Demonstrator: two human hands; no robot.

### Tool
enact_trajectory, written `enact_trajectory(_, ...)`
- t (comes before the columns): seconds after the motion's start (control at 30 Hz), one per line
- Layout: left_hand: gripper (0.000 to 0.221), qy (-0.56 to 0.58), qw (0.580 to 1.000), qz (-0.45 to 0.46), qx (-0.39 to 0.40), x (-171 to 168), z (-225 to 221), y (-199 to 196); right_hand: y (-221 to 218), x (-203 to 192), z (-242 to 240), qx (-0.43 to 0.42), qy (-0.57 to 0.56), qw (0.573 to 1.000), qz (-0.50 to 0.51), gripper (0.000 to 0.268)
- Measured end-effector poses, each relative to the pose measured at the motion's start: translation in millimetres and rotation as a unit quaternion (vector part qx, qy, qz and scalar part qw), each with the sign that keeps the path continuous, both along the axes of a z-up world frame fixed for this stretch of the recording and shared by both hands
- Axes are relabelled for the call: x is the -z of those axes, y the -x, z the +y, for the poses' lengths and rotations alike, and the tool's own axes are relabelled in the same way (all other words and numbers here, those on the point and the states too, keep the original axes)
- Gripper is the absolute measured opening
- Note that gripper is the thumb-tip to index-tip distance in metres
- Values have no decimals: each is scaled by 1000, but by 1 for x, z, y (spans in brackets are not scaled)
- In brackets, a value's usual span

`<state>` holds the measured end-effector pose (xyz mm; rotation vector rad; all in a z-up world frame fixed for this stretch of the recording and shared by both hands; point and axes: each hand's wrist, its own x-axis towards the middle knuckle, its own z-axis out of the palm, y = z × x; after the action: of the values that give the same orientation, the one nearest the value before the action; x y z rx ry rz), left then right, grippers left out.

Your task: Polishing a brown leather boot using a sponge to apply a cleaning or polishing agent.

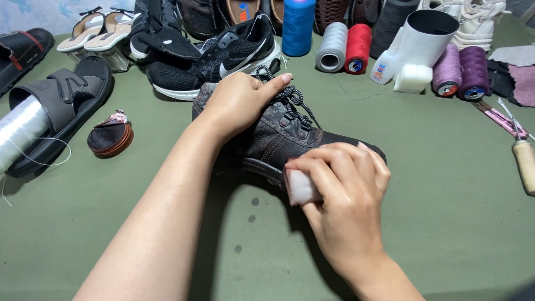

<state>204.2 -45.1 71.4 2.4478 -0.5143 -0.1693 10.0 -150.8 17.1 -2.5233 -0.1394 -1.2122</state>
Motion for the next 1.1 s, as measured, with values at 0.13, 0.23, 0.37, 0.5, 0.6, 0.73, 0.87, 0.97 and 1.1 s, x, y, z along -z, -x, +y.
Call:
enact_trajectory(0.13,77,4,1000,7,-6,0,0,-2,12,4,-6,31,6,999,11,20)
enact_trajectory(0.23,76,4,1000,8,-6,0,0,-1,17,8,-10,42,-3,999,1,18)
enact_trajectory(0.37,76,4,1000,16,-15,-1,-1,1,14,8,-6,44,-5,999,-12,13)
enact_trajectory(0.5,77,-5,1000,8,-14,0,-1,0,6,10,3,33,-12,999,-32,19)
enact_trajectory(0.6,77,-10,1000,5,-13,1,-1,-2,-1,7,11,23,-3,999,-33,22)
enact_trajectory(0.73,77,-13,1000,-3,-8,-1,-2,-1,-19,11,23,8,31,999,-44,22)
enact_trajectory(0.87,74,-4,1000,14,-20,-8,1,8,-32,13,34,11,46,998,-52,24)
enact_trajectory(0.97,72,-10,999,25,-18,-11,2,10,-34,15,37,20,45,998,-32,34)
enact_trajectory(1.1,72,-3,999,30,-15,-12,2,14,-30,15,36,36,57,997,-32,30)
